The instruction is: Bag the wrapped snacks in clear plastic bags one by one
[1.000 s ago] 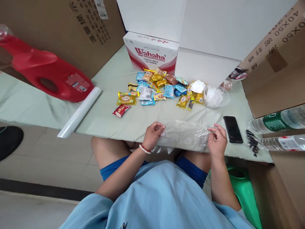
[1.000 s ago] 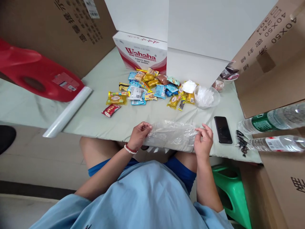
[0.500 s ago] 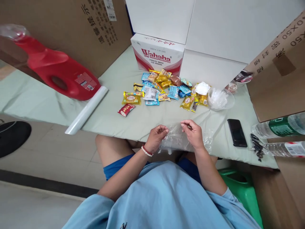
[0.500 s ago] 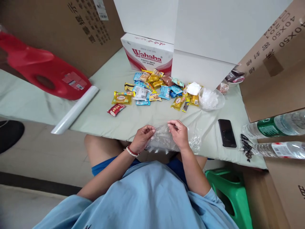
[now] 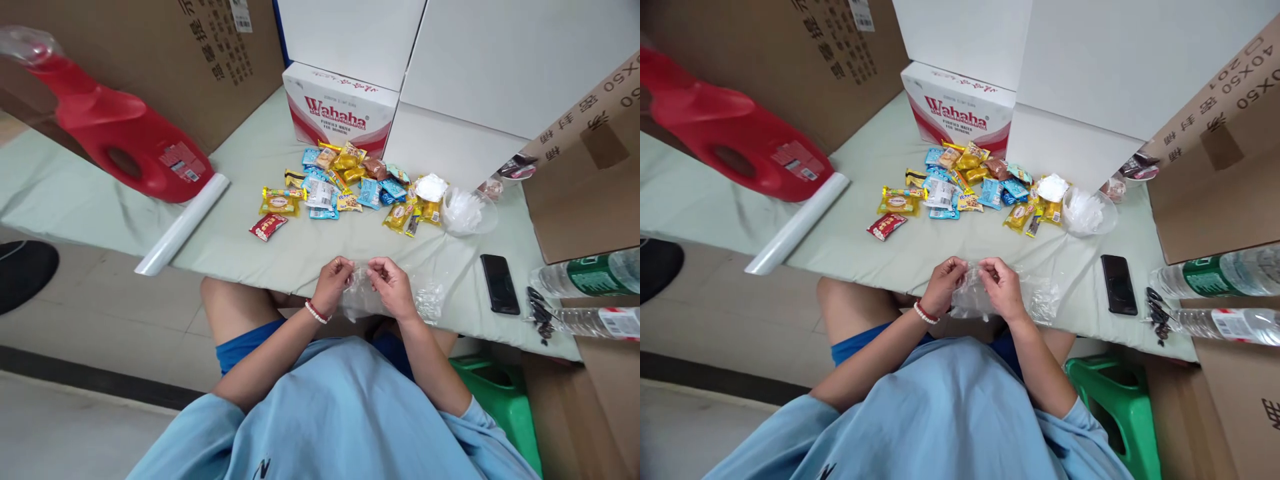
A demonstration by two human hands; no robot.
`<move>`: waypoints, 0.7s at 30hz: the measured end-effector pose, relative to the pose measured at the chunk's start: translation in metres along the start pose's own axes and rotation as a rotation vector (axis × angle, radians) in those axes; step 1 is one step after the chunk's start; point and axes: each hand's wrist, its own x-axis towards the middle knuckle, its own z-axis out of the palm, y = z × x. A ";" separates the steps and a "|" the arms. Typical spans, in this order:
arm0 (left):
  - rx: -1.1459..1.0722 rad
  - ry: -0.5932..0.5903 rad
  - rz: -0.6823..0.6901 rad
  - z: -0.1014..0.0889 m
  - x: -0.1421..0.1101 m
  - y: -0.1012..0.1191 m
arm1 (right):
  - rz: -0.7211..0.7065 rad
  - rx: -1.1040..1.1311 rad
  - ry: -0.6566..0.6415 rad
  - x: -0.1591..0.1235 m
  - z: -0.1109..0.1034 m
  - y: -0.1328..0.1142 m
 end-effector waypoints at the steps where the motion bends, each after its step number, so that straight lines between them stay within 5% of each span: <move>1: -0.023 0.040 0.002 -0.003 0.003 0.000 | -0.004 -0.002 0.046 0.000 -0.002 -0.001; 10: -0.156 0.365 0.179 -0.054 0.033 0.019 | -0.152 -0.094 0.396 -0.026 -0.055 -0.004; 16: 0.070 0.353 0.085 -0.073 0.019 0.010 | 0.096 -0.362 -0.018 -0.059 -0.084 0.020; 21: 0.303 0.261 0.123 -0.068 0.003 0.006 | 0.066 -0.510 -0.001 -0.042 -0.080 0.007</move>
